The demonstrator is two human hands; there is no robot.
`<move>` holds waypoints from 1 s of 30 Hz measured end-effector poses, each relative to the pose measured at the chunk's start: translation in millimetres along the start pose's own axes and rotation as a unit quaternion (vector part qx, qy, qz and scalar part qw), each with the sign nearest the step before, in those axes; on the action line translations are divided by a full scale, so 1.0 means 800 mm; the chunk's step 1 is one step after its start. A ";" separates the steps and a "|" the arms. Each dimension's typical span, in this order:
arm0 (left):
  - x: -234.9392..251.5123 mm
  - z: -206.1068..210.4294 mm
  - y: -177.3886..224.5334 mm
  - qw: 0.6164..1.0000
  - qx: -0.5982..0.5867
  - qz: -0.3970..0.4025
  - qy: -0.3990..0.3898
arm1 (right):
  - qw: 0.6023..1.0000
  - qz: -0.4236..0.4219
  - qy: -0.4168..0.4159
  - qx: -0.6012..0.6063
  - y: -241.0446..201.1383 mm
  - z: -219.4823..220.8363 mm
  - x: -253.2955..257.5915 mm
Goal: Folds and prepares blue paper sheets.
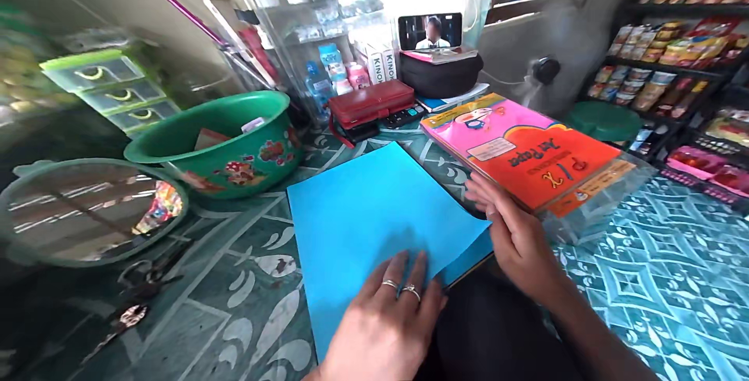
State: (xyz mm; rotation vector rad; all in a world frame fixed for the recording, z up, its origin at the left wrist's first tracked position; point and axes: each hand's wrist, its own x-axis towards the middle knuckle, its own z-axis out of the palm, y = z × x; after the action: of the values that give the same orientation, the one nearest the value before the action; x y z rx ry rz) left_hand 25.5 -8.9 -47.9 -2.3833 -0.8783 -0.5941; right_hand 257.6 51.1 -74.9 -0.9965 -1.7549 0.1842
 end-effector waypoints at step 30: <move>0.015 -0.018 -0.041 0.968 -0.231 -0.087 -0.037 | 0.992 0.020 -0.020 0.122 0.007 -0.025 0.001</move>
State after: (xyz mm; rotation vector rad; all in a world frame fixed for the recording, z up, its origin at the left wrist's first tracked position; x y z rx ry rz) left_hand 7.7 9.1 -19.4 -2.7725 -1.0860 -0.8624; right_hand 277.4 48.9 -69.0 -0.8549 -1.7010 0.4362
